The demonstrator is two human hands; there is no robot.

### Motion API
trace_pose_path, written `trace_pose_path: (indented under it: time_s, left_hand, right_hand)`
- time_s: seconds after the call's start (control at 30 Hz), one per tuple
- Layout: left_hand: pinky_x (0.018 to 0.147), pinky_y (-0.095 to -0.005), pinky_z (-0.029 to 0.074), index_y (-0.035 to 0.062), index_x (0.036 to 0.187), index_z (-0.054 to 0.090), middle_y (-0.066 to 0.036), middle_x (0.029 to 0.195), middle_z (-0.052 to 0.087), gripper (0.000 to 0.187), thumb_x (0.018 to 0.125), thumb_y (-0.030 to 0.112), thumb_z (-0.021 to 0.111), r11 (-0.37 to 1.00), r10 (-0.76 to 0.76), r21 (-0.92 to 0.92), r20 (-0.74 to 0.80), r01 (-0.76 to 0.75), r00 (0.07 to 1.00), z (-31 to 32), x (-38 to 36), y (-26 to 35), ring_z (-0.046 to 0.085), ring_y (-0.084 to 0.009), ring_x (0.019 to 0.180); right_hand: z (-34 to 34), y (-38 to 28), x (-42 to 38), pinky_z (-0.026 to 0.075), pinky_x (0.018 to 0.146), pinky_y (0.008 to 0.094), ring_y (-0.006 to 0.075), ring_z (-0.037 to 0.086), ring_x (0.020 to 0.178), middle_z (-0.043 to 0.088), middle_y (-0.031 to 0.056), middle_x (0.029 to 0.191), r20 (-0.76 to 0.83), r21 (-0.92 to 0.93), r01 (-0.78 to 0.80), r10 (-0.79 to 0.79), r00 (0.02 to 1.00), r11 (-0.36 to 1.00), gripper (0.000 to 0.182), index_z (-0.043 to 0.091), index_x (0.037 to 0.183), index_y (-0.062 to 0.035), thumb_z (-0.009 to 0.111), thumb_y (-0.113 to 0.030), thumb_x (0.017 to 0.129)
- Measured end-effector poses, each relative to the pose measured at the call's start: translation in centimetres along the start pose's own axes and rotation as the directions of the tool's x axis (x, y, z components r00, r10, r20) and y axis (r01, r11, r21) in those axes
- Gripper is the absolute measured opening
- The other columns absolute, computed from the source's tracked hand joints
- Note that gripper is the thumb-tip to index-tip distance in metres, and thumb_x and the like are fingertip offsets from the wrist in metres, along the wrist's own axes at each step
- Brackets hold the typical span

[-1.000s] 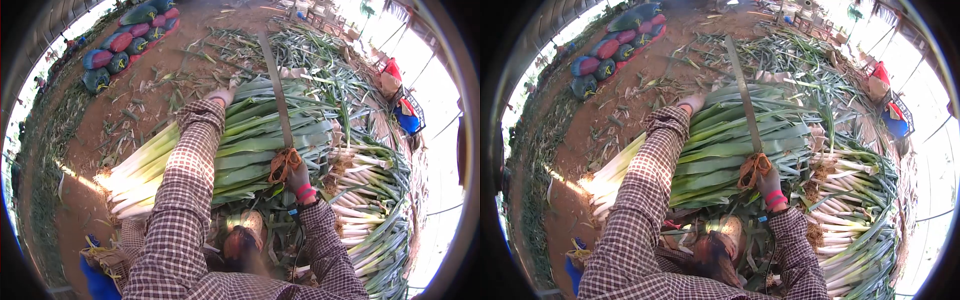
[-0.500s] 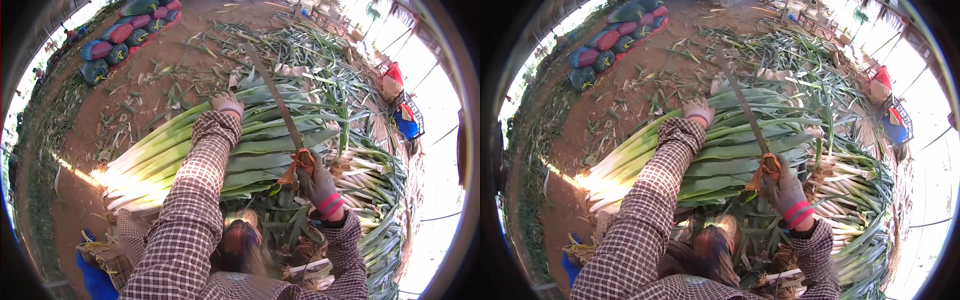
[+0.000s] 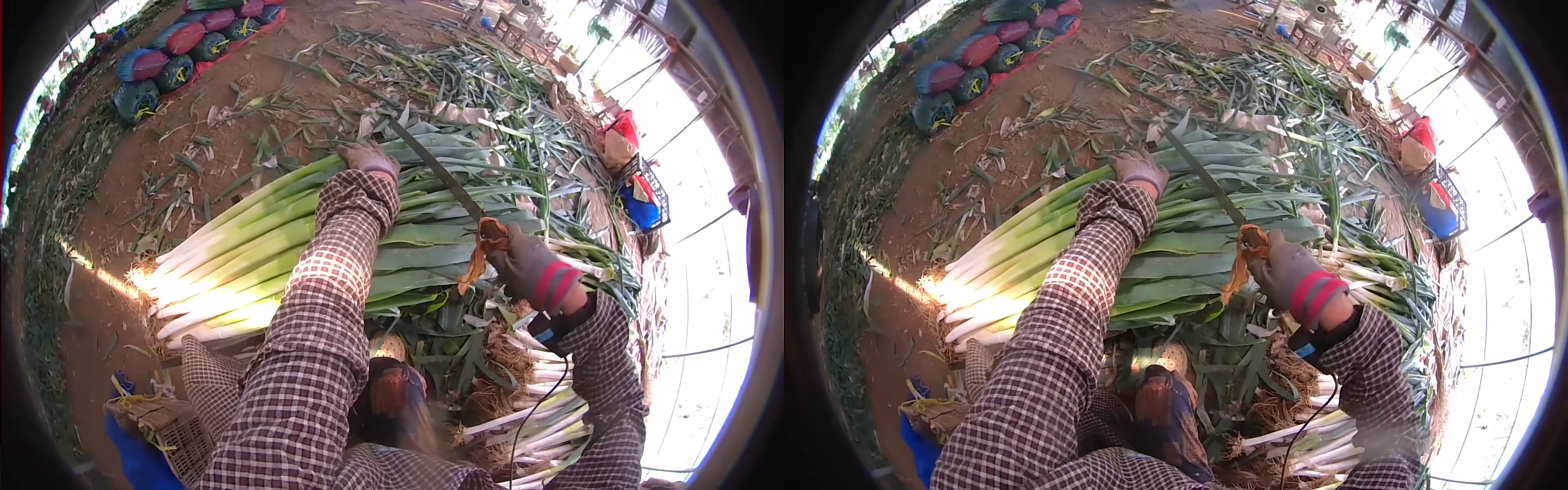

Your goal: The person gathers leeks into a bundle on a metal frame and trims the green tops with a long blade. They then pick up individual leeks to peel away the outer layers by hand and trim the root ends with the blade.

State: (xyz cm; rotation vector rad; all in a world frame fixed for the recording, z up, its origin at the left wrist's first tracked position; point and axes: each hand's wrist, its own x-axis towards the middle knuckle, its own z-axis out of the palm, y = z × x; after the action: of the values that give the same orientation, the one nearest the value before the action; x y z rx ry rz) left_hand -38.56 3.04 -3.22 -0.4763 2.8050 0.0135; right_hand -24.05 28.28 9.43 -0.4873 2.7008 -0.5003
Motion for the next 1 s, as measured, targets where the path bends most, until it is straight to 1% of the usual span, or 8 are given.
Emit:
trace_pose_path:
  time_s: [0.23, 0.33, 0.43, 0.5, 0.67, 0.8, 0.87, 1.0]
  left_hand:
    - [0.113, -0.0553, 0.022, 0.0082, 0.153, 0.026, -0.014, 0.156, 0.032, 0.071, 0.097, 0.052, 0.033, 1.0, -0.008, 0.006, 0.003, 0.008, 1.0, 0.7, 1.1, 0.3, 0.032, -0.0328, 0.143]
    - [0.113, -0.056, 0.022, 0.0085, 0.152, 0.028, -0.016, 0.154, 0.034, 0.071, 0.097, 0.053, 0.035, 1.0, -0.007, -0.003, -0.026, 0.007, 1.0, 0.9, 1.1, 0.5, 0.033, -0.0332, 0.142]
    - [0.113, -0.0569, 0.022, 0.0092, 0.151, 0.032, -0.018, 0.153, 0.036, 0.072, 0.095, 0.054, 0.041, 0.995, -0.022, -0.102, -0.024, 0.02, 0.999, 0.4, 0.6, 0.1, 0.035, -0.0343, 0.141]
    - [0.114, -0.0568, 0.021, 0.0089, 0.152, 0.029, -0.017, 0.154, 0.034, 0.074, 0.095, 0.055, 0.04, 0.998, -0.034, -0.056, -0.014, 0.033, 0.999, 1.1, 1.7, 0.4, 0.032, -0.0354, 0.142]
    - [0.115, -0.0558, 0.019, 0.0091, 0.154, 0.021, -0.017, 0.157, 0.028, 0.074, 0.098, 0.054, 0.033, 0.999, 0.022, -0.042, 0.051, -0.02, 0.998, 0.1, 0.8, 0.0, 0.026, -0.0357, 0.145]
    - [0.115, -0.0552, 0.018, 0.0099, 0.155, 0.019, -0.016, 0.159, 0.025, 0.072, 0.098, 0.052, 0.031, 0.999, 0.013, -0.033, 0.057, -0.011, 0.998, 0.5, 1.2, 0.1, 0.025, -0.035, 0.145]
    - [0.115, -0.0552, 0.018, 0.0097, 0.155, 0.018, -0.015, 0.159, 0.024, 0.072, 0.098, 0.052, 0.03, 1.0, 0.017, -0.025, 0.072, -0.015, 0.997, 0.2, 1.0, 0.0, 0.025, -0.0345, 0.145]
    - [0.115, -0.0559, 0.019, 0.0095, 0.156, 0.017, -0.014, 0.159, 0.023, 0.072, 0.098, 0.051, 0.03, 0.999, 0.029, -0.015, 0.069, -0.028, 0.997, 0.4, 1.1, -0.1, 0.026, -0.0333, 0.145]
  right_hand:
    - [1.3, -0.3, 1.8, 0.049, 0.072, 0.0524, 0.0487, 0.063, 0.084, 0.064, 0.0317, 0.081, -0.054, -0.188, 0.004, -0.015, 0.998, 0.982, 0.04, 0.049, 0.103, 0.0044, 0.055, -0.033, 0.093]
    - [0.9, -0.8, 1.6, 0.051, 0.072, 0.0505, 0.0448, 0.065, 0.08, 0.066, 0.0288, 0.087, -0.029, -0.065, -0.074, 0.073, 0.997, 0.995, 0.034, 0.049, 0.11, 0.0027, 0.056, -0.026, 0.092]
    - [-0.2, 1.6, 1.6, 0.053, 0.066, 0.044, 0.0355, 0.067, 0.072, 0.067, 0.0219, 0.092, 0.113, -0.018, 0.438, -0.433, 0.894, 0.899, 0.032, 0.05, 0.119, -0.0003, 0.055, -0.015, 0.092]
    - [0.7, 3.8, 1.6, 0.05, 0.057, 0.034, 0.0207, 0.061, 0.064, 0.065, 0.0126, 0.087, 0.001, 0.142, 0.516, -0.521, 0.853, 0.845, 0.034, 0.053, 0.123, -0.0034, 0.055, -0.006, 0.089]
    - [0.8, 1.7, 0.1, 0.052, 0.06, 0.0307, 0.0144, 0.062, 0.068, 0.063, 0.006, 0.086, 0.116, 0.386, 0.082, -0.136, 0.984, 0.919, 0.034, 0.056, 0.12, -0.0036, 0.064, -0.009, 0.087]
    - [1.7, -0.2, -0.1, 0.058, 0.066, 0.0322, 0.0139, 0.064, 0.073, 0.062, 0.003, 0.09, 0.032, 0.896, -0.059, 0.07, 0.997, 0.44, 0.037, 0.056, 0.119, -0.0042, 0.07, -0.016, 0.087]
    - [1.0, -1.2, 0.0, 0.059, 0.065, 0.0326, 0.0143, 0.065, 0.073, 0.062, 0.0042, 0.091, 0.155, 0.877, -0.179, 0.09, 0.984, 0.445, 0.037, 0.055, 0.119, -0.004, 0.069, -0.017, 0.087]
    - [0.1, -1.1, 1.3, 0.055, 0.054, 0.028, 0.0151, 0.065, 0.067, 0.064, 0.007, 0.081, 0.0, 0.553, -0.156, 0.188, 0.982, 0.818, 0.036, 0.053, 0.117, -0.0008, 0.063, -0.025, 0.092]
